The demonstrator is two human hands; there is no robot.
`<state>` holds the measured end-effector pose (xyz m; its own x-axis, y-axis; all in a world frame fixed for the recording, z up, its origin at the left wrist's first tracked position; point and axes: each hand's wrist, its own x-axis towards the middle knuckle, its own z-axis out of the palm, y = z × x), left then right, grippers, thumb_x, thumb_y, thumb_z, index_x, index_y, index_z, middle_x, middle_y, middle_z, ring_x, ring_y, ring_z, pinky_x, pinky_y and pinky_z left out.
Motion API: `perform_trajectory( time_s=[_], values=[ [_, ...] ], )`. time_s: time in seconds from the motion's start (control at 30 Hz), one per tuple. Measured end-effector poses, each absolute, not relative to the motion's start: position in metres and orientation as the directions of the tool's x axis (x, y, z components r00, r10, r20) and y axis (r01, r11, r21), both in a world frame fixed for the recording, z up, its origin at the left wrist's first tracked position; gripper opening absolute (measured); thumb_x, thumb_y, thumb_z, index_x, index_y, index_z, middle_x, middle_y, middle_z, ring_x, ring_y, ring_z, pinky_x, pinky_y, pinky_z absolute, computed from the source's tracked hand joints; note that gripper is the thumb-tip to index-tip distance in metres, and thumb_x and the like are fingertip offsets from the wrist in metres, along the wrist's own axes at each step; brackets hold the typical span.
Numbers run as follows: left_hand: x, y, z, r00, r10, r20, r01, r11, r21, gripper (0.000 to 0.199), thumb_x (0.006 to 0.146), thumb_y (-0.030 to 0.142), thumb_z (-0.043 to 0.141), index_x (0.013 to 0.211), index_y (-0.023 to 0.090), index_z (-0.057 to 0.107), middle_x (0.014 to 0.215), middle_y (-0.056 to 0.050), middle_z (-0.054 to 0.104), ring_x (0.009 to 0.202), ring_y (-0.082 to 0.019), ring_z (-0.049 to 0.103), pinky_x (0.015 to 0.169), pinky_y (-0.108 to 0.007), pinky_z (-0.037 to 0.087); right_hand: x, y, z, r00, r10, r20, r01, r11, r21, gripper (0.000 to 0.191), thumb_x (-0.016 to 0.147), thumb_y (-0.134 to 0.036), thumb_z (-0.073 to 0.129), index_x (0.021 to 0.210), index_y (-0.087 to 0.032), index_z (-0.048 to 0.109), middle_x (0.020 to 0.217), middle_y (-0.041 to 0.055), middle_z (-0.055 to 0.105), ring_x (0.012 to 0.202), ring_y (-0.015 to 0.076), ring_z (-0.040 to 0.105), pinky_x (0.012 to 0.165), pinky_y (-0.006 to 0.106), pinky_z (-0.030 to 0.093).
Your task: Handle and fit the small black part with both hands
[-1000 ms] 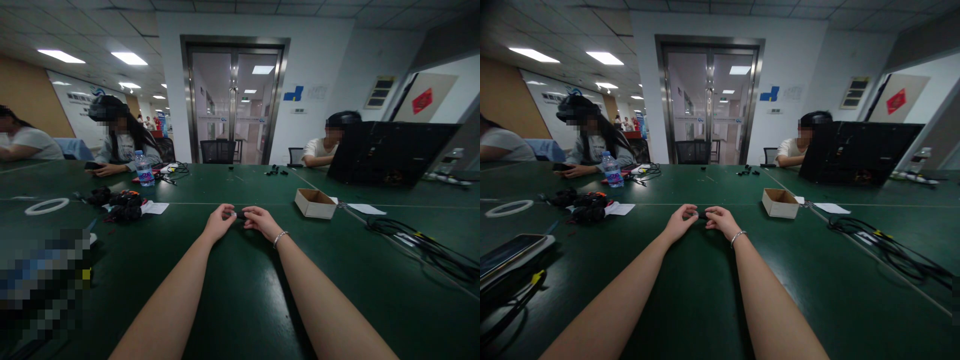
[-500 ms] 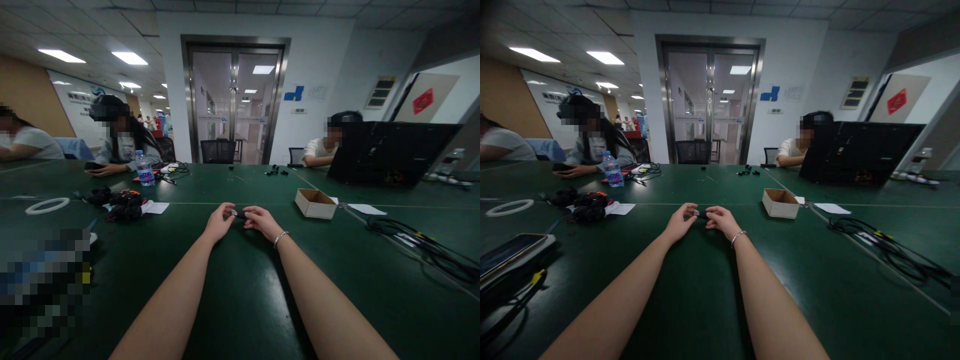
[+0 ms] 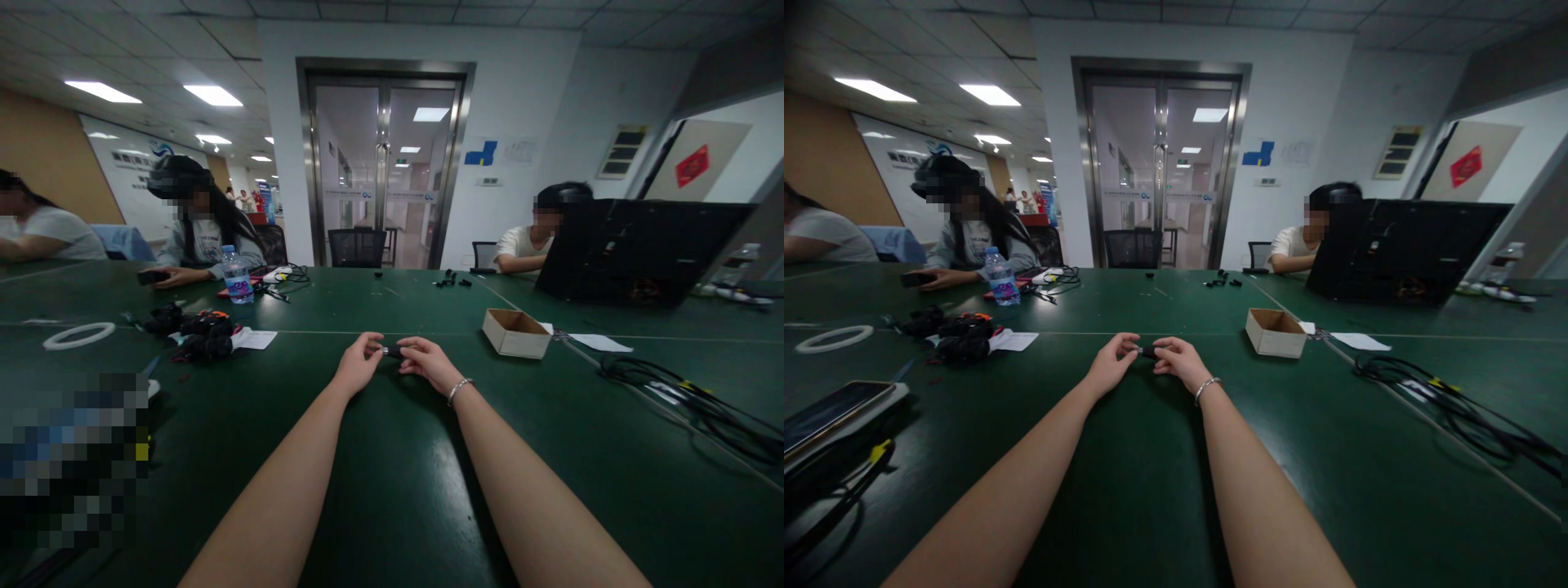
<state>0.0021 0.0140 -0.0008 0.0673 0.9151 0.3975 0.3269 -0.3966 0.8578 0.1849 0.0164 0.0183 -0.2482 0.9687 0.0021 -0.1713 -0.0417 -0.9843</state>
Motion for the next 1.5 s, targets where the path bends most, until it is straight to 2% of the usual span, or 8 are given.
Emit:
perform_trajectory(
  time_s=[0.13, 0.3, 0.37, 0.6, 0.8, 1.03, 1.23, 1.5],
  values=[
    [0.0017, 0.0156, -0.0022, 0.079, 0.915, 0.396, 0.322, -0.399, 0.859, 0.028, 0.077, 0.016, 0.059, 0.105, 0.020, 0.059, 0.099, -0.006, 0.065, 0.092, -0.018, 0.060, 0.087, -0.033, 0.046, 0.1850, 0.0150, 0.0196, -0.254, 0.967, -0.002, -0.163, -0.045, -0.986, 0.013, 0.083, -0.005, 0.059, 0.094, -0.012, 0.062, 0.063, 0.0009, 0.062, 0.053, 0.0103, 0.062, 0.057, 0.023, 0.059],
    [0.0009, 0.0182, -0.0071, 0.074, 0.946, 0.316, 0.367, -0.321, 0.873, 0.028, 0.089, 0.040, 0.045, 0.104, 0.021, 0.059, 0.080, -0.003, 0.066, 0.078, -0.017, 0.062, 0.076, -0.031, 0.047, 0.1848, 0.0168, 0.0177, -0.266, 0.964, 0.006, -0.162, -0.038, -0.986, 0.015, 0.083, -0.004, 0.059, 0.095, -0.012, 0.062, 0.065, 0.0008, 0.062, 0.053, 0.0098, 0.061, 0.056, 0.023, 0.059],
    [0.0011, 0.0170, -0.0060, 0.089, 0.946, 0.311, 0.389, -0.320, 0.864, 0.027, 0.089, 0.038, 0.045, 0.106, 0.021, 0.058, 0.077, -0.002, 0.065, 0.076, -0.017, 0.061, 0.075, -0.030, 0.047, 0.1849, 0.0178, 0.0166, -0.269, 0.963, 0.008, -0.161, -0.036, -0.986, 0.015, 0.082, -0.004, 0.060, 0.095, -0.012, 0.062, 0.065, 0.0007, 0.062, 0.054, 0.0098, 0.061, 0.056, 0.023, 0.059],
    [0.0023, 0.0107, 0.0024, 0.098, 0.916, 0.389, 0.390, -0.395, 0.832, 0.029, 0.077, 0.018, 0.059, 0.107, 0.020, 0.059, 0.098, -0.005, 0.064, 0.091, -0.017, 0.059, 0.085, -0.030, 0.046, 0.1859, 0.0195, 0.0146, -0.266, 0.964, 0.014, -0.165, -0.031, -0.986, 0.016, 0.080, -0.006, 0.063, 0.094, -0.012, 0.063, 0.067, 0.0015, 0.062, 0.055, 0.0105, 0.061, 0.058, 0.024, 0.059],
    [0.0006, 0.0149, -0.0046, 0.083, 0.952, 0.295, 0.402, -0.303, 0.864, 0.029, 0.089, 0.040, 0.046, 0.106, 0.021, 0.058, 0.080, -0.003, 0.065, 0.074, -0.017, 0.061, 0.073, -0.031, 0.047, 0.1856, 0.0198, 0.0143, -0.281, 0.960, 0.018, -0.159, -0.027, -0.987, 0.016, 0.080, -0.006, 0.064, 0.094, -0.013, 0.063, 0.067, 0.0017, 0.062, 0.055, 0.0103, 0.061, 0.058, 0.023, 0.059],
    [0.0019, 0.0128, -0.0005, 0.100, 0.919, 0.380, 0.387, -0.388, 0.837, 0.029, 0.078, 0.019, 0.059, 0.108, 0.021, 0.059, 0.097, -0.005, 0.065, 0.088, -0.016, 0.060, 0.083, -0.030, 0.047, 0.1865, 0.0196, 0.0139, -0.284, 0.958, 0.029, -0.173, -0.022, -0.985, 0.016, 0.079, -0.008, 0.066, 0.094, -0.013, 0.063, 0.067, 0.0013, 0.062, 0.056, 0.0107, 0.062, 0.058, 0.025, 0.060],
    [0.0017, 0.0135, -0.0025, 0.105, 0.939, 0.327, 0.351, -0.343, 0.871, 0.025, 0.086, 0.033, 0.052, 0.107, 0.021, 0.059, 0.091, -0.005, 0.066, 0.087, -0.018, 0.062, 0.082, -0.033, 0.047, 0.1860, 0.0197, 0.0138, -0.286, 0.958, 0.022, -0.154, -0.024, -0.988, 0.016, 0.081, -0.006, 0.062, 0.095, -0.013, 0.063, 0.066, 0.0010, 0.062, 0.055, 0.0103, 0.062, 0.058, 0.024, 0.059],
    [0.0019, 0.0141, -0.0026, 0.112, 0.911, 0.398, 0.361, -0.410, 0.837, 0.031, 0.077, 0.017, 0.061, 0.108, 0.020, 0.059, 0.098, -0.005, 0.064, 0.087, -0.016, 0.060, 0.085, -0.031, 0.048, 0.1850, 0.0193, 0.0153, -0.280, 0.960, 0.022, -0.173, -0.027, -0.985, 0.017, 0.078, -0.005, 0.064, 0.092, -0.013, 0.063, 0.066, 0.0002, 0.061, 0.055, 0.0102, 0.061, 0.057, 0.024, 0.059]
  ],
)
